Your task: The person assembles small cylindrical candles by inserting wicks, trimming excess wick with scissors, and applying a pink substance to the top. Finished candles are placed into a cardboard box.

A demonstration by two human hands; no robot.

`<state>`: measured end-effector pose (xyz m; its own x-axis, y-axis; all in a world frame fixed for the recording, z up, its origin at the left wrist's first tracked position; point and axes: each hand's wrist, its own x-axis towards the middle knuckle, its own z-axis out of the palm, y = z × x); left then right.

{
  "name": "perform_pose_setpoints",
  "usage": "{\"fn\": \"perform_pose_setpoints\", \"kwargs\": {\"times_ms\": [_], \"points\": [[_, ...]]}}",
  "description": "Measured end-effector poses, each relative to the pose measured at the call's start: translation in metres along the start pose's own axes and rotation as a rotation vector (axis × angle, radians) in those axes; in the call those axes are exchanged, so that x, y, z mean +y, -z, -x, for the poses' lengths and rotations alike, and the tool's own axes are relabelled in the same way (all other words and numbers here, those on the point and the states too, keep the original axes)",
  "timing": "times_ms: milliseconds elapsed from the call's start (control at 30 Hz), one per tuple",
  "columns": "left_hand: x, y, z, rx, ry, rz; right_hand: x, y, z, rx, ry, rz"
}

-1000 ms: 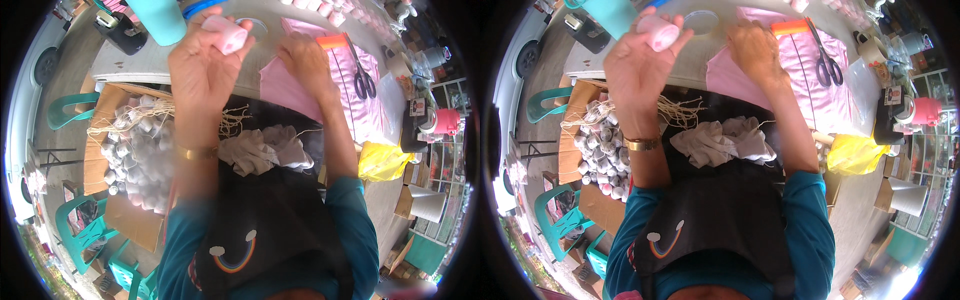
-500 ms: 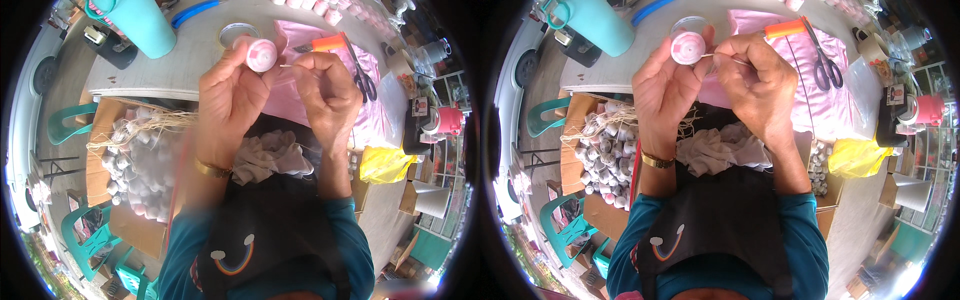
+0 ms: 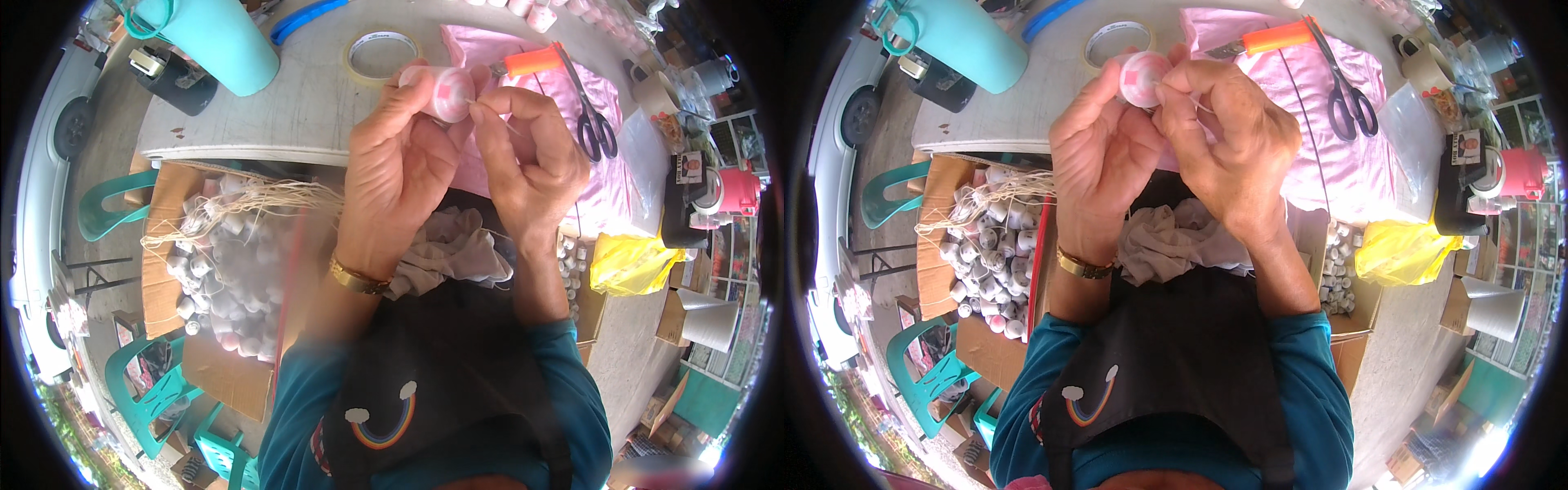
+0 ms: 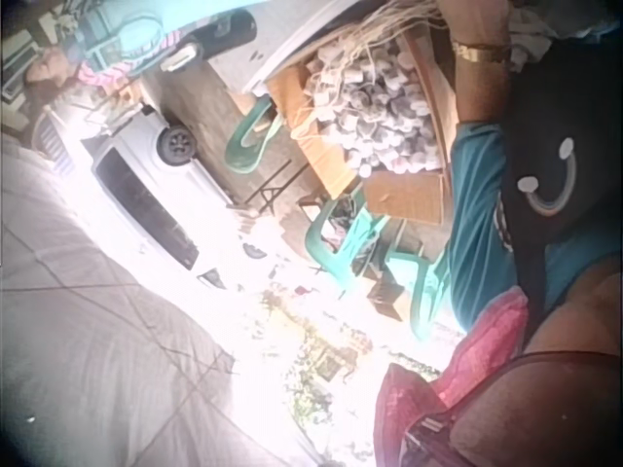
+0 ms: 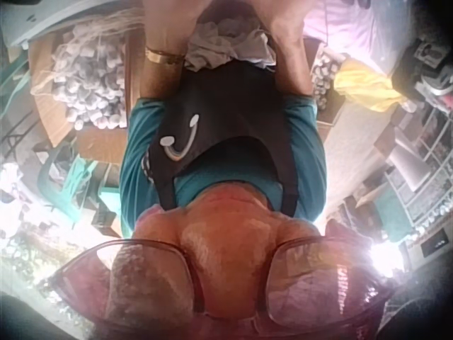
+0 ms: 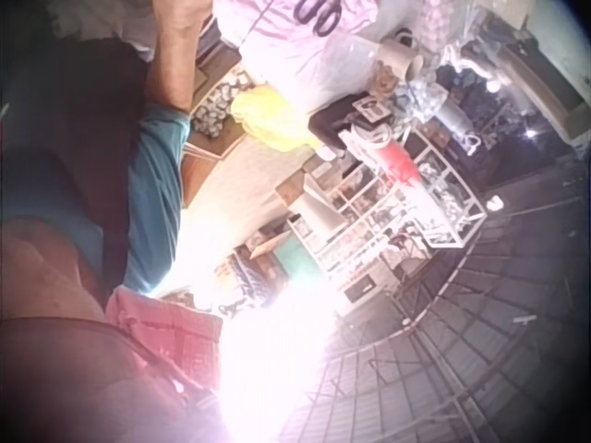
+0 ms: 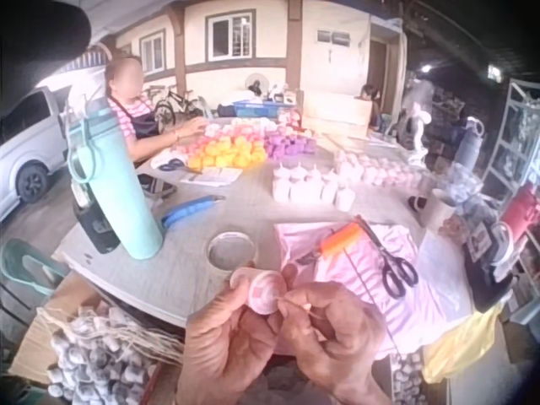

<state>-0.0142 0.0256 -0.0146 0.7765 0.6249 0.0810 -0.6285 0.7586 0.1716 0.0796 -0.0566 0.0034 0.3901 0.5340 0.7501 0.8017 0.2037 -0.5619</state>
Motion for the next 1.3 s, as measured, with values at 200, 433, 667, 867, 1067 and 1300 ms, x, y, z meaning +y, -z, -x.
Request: {"fn": "perform_pose_setpoints", "kwargs": {"times_ms": [200, 433, 667, 867, 1067, 1300], "points": [[-0.003, 0.0, 0.001, 0.02, -0.044, -0.055, 0.003, -0.005, 0.001, 0.055, 0.003, 0.0], [-0.005, 0.004, 0.001, -0.042, -0.162, -0.218, 0.005, 0.005, 0.001, -0.078, 0.05, 0.03], [-0.011, 0.001, 0.0, -0.118, -0.296, -0.3, 0.006, 0.013, 0.005, -0.118, -0.186, -0.156], [-0.017, 0.001, 0.001, -0.111, -0.303, -0.419, 0.012, 0.012, 0.011, -0.129, -0.288, -0.254], [-0.015, 0.003, 0.0, -0.057, -0.382, -0.549, 0.015, 0.029, 0.015, -0.273, -0.422, -0.335], [-0.03, 0.005, -0.003, -0.16, -0.439, -0.698, 0.021, 0.026, 0.017, -0.133, -0.495, -0.537]]}}
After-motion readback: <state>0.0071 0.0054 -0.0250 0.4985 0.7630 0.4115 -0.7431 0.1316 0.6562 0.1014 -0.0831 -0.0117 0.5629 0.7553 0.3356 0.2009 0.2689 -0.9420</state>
